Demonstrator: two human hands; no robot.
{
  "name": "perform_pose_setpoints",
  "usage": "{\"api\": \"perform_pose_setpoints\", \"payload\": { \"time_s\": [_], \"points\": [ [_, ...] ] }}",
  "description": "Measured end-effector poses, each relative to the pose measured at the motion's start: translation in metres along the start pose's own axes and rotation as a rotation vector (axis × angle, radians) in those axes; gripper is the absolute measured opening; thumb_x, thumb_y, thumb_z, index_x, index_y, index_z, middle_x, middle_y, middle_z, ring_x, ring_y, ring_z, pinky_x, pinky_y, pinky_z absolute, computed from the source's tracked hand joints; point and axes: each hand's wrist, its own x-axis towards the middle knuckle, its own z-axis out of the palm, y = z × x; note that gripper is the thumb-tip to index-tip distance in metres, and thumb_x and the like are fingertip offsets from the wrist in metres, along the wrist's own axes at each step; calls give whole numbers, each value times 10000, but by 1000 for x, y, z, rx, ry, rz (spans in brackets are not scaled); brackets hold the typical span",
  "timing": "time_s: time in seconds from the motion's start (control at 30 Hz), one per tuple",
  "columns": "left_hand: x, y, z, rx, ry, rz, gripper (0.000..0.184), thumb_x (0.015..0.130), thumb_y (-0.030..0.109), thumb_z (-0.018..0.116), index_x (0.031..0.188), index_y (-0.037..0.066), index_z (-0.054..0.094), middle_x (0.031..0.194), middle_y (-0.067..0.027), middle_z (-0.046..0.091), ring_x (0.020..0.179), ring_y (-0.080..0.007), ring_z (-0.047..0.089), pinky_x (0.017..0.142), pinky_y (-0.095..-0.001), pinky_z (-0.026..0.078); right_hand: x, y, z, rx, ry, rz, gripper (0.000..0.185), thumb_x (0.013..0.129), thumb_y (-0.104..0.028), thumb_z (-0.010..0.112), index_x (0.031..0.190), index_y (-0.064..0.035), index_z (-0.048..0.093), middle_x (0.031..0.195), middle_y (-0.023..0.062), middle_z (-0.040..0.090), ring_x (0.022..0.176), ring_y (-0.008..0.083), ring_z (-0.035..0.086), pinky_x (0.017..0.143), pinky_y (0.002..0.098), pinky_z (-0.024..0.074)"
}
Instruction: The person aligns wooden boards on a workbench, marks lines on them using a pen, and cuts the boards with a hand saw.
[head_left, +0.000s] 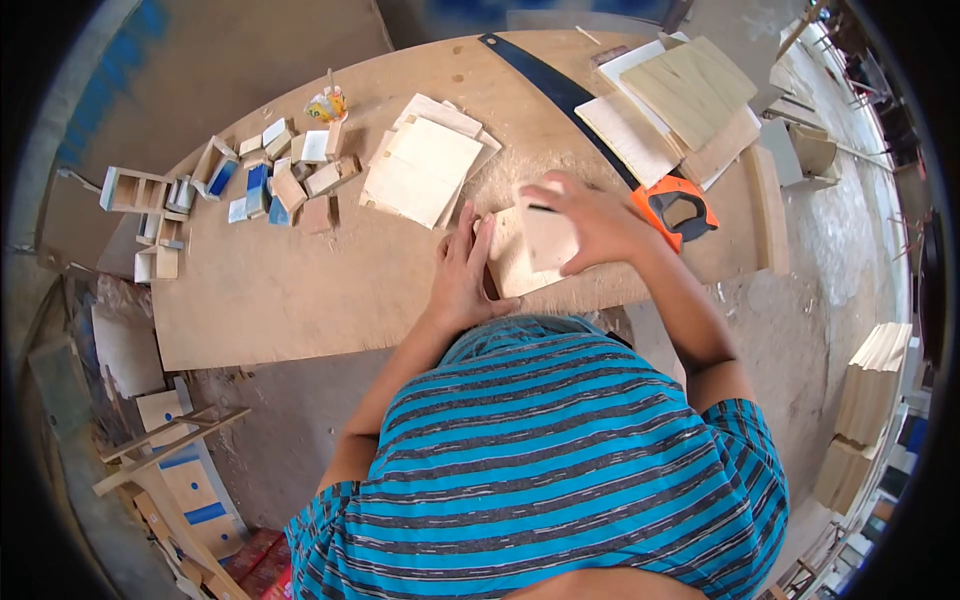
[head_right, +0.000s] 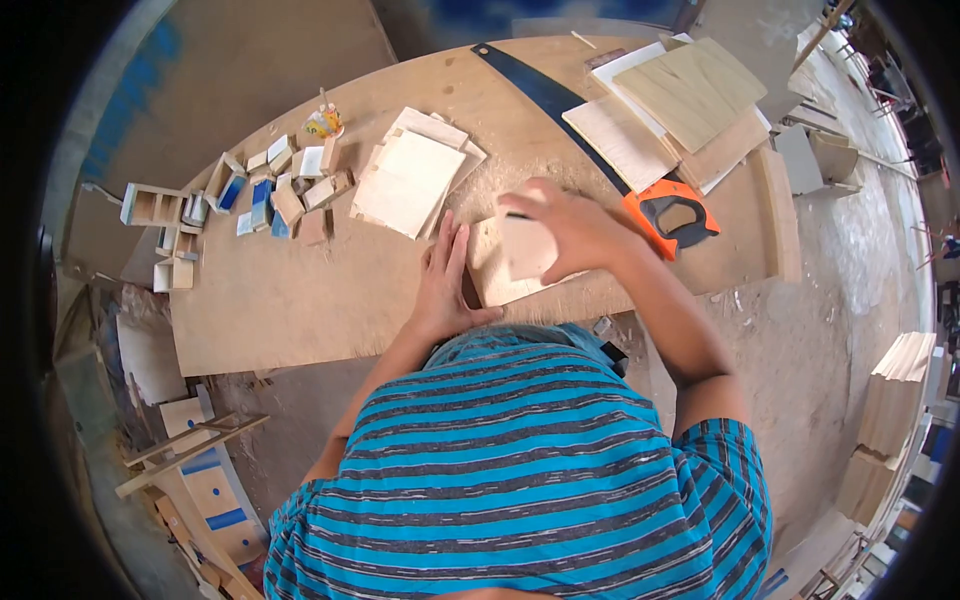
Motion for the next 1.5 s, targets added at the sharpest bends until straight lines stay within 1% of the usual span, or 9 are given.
{"api": "perform_pose_setpoints", "payload": {
  "time_s": [0.17, 0.27, 0.37, 0.5, 0.77, 0.87, 0.97, 1.07, 1.5],
  "points": [
    [-1, 0, -1, -36, 12, 9, 1335, 455, 296, 920, 1519, 50, 152, 1571, -265, 100, 1424, -406, 233, 1093, -511, 259, -26, 24, -26, -20, 52, 149, 1137, 463, -194, 889, 1459, -283, 347, 1429, 168, 364, 1119, 364, 565, 900, 443, 489],
    [-2, -2, -2, -58, 25, 16, 1316, 473, 257, 904, 1525, 65, 137, 1575, -260, 91, 1424, -409, 229, 1107, -509, 249, -38, 23, -40, 96, -35, 353, 1153, 458, -199, 894, 1465, -283, 340, 1440, 149, 347, 1045, 331, 584, 859, 432, 492],
    [-2, -5, -1, -86, 52, 27, 1237, 520, 200, 843, 1534, 102, 143, 1569, -266, 101, 1418, -413, 239, 1113, -515, 246, -53, 46, -27, -52, 95, 247, 1166, 448, -202, 898, 1467, -281, 337, 1447, 140, 342, 973, 307, 593, 834, 417, 489],
    [-2, -9, 0, -91, 52, 15, 1146, 569, 143, 763, 1533, 100, 147, 1566, -269, 96, 1418, -418, 230, 1119, -519, 244, -64, 47, -25, -36, 92, 287, 1182, 436, -209, 903, 1468, -281, 333, 1454, 143, 338, 960, 311, 597, 839, 418, 486],
    [-1, -5, -2, -47, 28, 3, 1123, 581, 138, 753, 1530, 96, 153, 1565, -263, 100, 1413, -419, 233, 1123, -524, 245, -69, 51, -18, -46, 131, 263, 1184, 429, -207, 905, 1466, -277, 338, 1450, 147, 349, 933, 302, 599, 844, 417, 489],
    [-1, -2, -4, -45, 14, -7, 1127, 584, 156, 766, 1531, 104, 157, 1565, -259, 107, 1411, -414, 242, 1122, -523, 246, -65, 38, -20, 29, 61, 324, 1168, 427, -215, 908, 1457, -270, 359, 1449, 147, 351, 974, 315, 600, 850, 415, 490],
    [-1, -1, -3, -44, 19, -7, 1130, 588, 174, 779, 1532, 113, 159, 1565, -254, 115, 1409, -410, 249, 1121, -522, 247, -61, 31, -18, 45, 28, 330, 1198, 400, -234, 923, 1461, -246, 366, 1461, 144, 338, 1159, 334, 530, 880, 400, 479],
    [-2, -1, -2, -48, 22, -9, 1128, 593, 182, 785, 1532, 118, 164, 1564, -249, 126, 1407, -408, 254, 1120, -522, 247, -61, 35, -12, 44, 44, 287, 1192, 400, -249, 927, 1457, -248, 374, 1464, 140, 335, 1188, 340, 514, 913, 410, 471],
    [0, -1, -2, -50, 22, -2, 1097, 598, 171, 781, 1523, 100, 196, 1550, -237, 190, 1419, -414, 233, 1121, -515, 242, -57, 20, -13, 83, 4, 307, 1132, 417, -252, 925, 1429, -241, 417, 1463, 144, 345, 1143, 356, 543, 922, 425, 470]
  ]
}}
